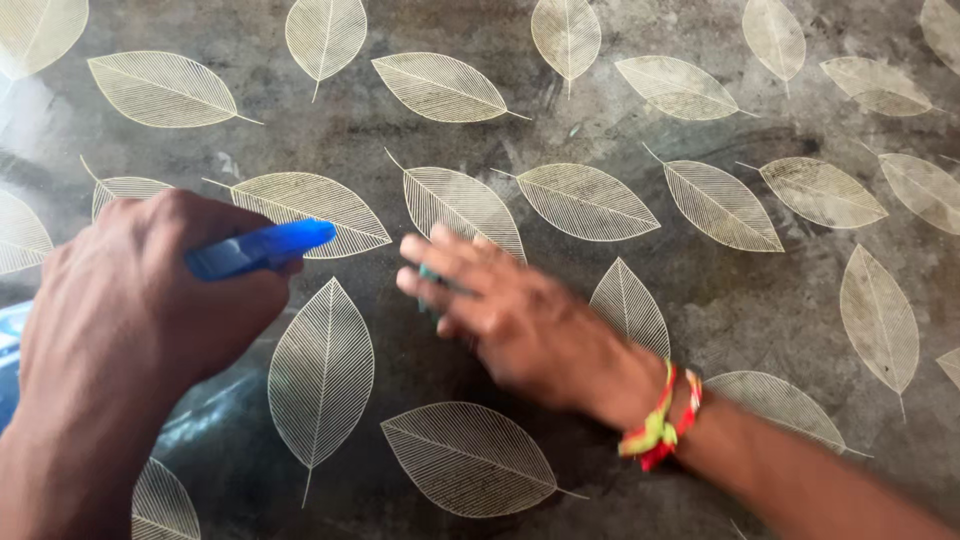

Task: The person cleans a table by spraying a blue liquid from a spray bottle and wiping the surface with a green cloth.

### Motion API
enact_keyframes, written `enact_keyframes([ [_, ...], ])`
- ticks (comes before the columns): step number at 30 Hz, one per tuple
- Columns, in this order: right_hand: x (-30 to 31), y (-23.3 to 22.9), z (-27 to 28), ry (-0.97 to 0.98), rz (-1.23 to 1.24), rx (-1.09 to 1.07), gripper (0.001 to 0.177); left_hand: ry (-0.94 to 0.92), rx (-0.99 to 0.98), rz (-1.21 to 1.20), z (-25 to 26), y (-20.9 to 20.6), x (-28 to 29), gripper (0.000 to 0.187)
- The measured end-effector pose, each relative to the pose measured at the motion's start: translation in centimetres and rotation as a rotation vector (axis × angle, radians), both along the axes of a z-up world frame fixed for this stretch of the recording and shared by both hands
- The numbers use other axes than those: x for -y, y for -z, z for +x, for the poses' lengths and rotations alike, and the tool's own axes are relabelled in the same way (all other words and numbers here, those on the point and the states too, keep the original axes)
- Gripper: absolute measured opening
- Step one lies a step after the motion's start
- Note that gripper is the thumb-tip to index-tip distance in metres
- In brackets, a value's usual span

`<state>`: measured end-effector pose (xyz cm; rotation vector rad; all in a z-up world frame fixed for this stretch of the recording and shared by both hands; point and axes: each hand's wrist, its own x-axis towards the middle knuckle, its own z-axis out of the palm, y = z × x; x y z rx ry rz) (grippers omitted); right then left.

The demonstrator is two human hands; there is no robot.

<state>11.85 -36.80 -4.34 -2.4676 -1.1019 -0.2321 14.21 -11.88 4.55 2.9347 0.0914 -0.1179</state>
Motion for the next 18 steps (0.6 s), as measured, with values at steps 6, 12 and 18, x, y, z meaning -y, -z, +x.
enact_keyframes([
  [6,1.1,1.5,8.3,0.186,-0.003,0.050,0.039,0.007,0.018,0.000,0.6,0.6,-0.7,0.032],
  [12,-4.0,2.8,9.1,0.079,-0.153,0.171,0.037,0.003,0.021,-0.018,1.0,1.0,-1.2,0.037],
  [18,-3.0,2.5,9.6,-0.136,-0.028,0.091,0.044,0.020,0.021,0.049,1.5,1.0,-1.1,0.037],
])
